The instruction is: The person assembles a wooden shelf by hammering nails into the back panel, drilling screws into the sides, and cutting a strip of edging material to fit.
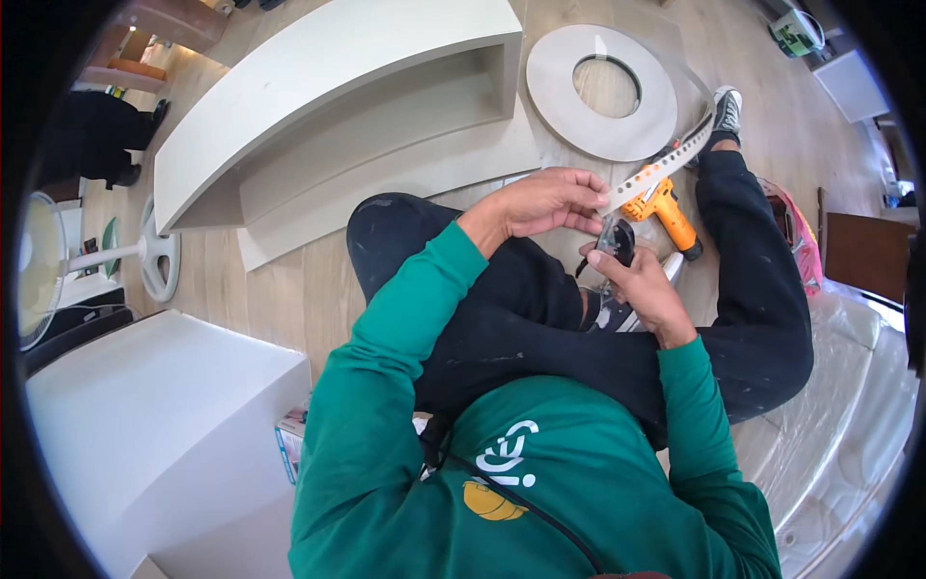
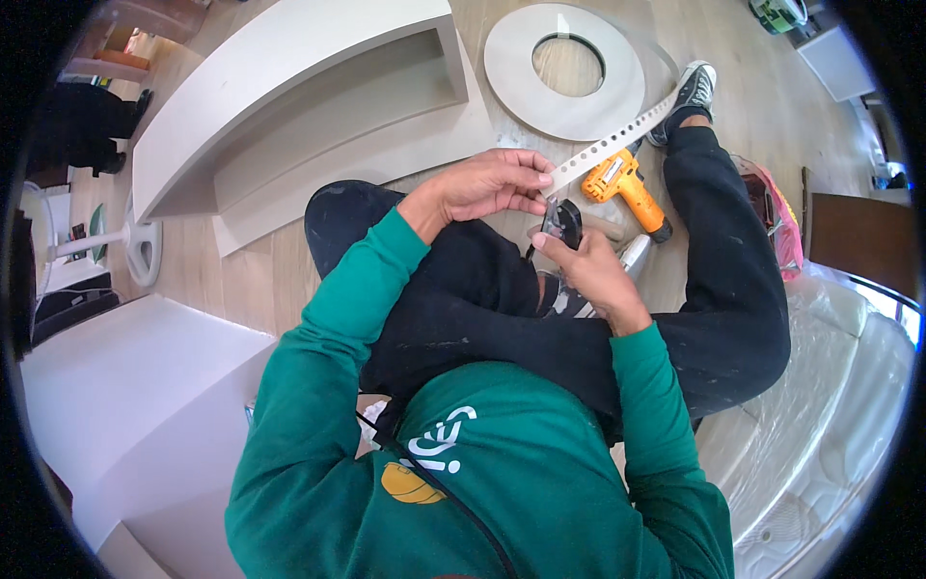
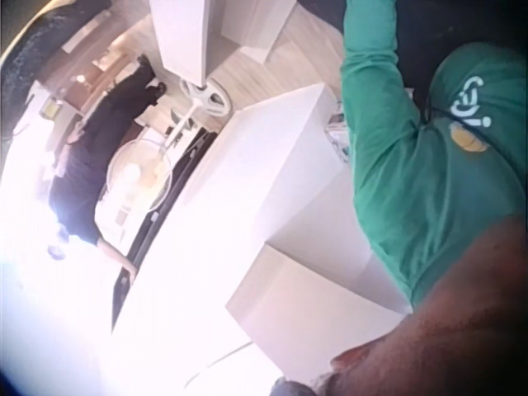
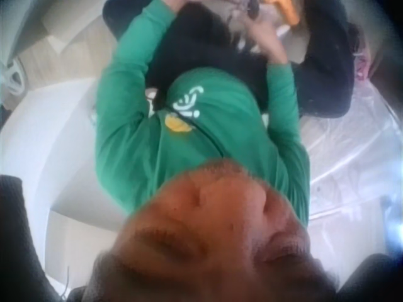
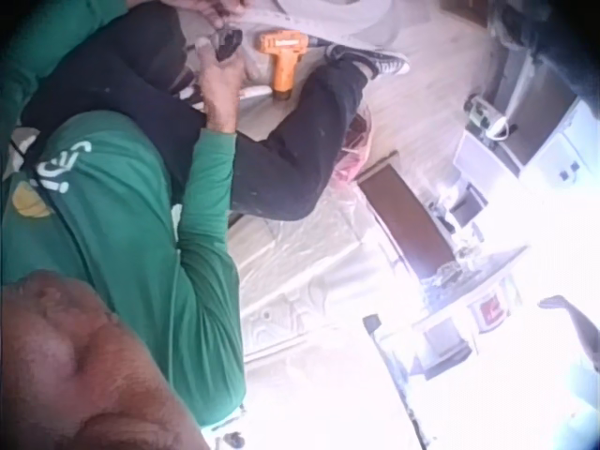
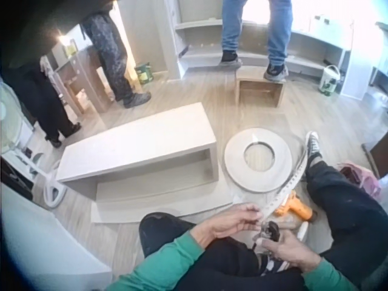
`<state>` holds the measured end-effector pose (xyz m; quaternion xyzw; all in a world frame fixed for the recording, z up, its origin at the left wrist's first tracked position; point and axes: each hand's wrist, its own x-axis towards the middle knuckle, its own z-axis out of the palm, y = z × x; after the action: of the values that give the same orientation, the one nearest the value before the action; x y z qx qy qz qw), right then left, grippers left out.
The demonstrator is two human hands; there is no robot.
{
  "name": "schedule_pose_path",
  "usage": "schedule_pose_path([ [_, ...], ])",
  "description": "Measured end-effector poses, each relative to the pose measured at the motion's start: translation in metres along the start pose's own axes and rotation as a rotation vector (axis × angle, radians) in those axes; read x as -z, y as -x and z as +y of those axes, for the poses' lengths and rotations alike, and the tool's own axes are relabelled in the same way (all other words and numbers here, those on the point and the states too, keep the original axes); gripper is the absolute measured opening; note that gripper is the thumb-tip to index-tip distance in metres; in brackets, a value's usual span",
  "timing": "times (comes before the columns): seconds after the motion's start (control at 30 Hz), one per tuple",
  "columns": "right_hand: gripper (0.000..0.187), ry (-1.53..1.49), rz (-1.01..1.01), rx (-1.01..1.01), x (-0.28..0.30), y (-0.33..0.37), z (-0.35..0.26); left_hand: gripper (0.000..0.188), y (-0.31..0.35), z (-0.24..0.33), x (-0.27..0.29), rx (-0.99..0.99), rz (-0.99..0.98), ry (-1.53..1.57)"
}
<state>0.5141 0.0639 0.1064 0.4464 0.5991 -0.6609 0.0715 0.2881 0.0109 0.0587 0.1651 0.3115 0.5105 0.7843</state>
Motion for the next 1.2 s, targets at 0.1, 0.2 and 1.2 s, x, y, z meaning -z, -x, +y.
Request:
schedule_pose_path([
  [0.1, 0.037, -0.172, -0.110, 0.031, 0.001, 0.007, -0.003, 0.016, 0.010, 0.015, -0.013, -0.038, -0.001, -0.010],
  [0.2, 0.035, -0.270, -0.057, 0.185, -0.007, 0.009, 0.000, 0.018, 0.020, 0.024, -0.024, -0.075, 0.044, -0.034],
  [1.2, 0.037, 1.195, 0.676, 0.664, 0.015, 0.064, -0.036, 0.013, 0.040, 0.009, -0.058, -0.117, 0.017, -0.316],
])
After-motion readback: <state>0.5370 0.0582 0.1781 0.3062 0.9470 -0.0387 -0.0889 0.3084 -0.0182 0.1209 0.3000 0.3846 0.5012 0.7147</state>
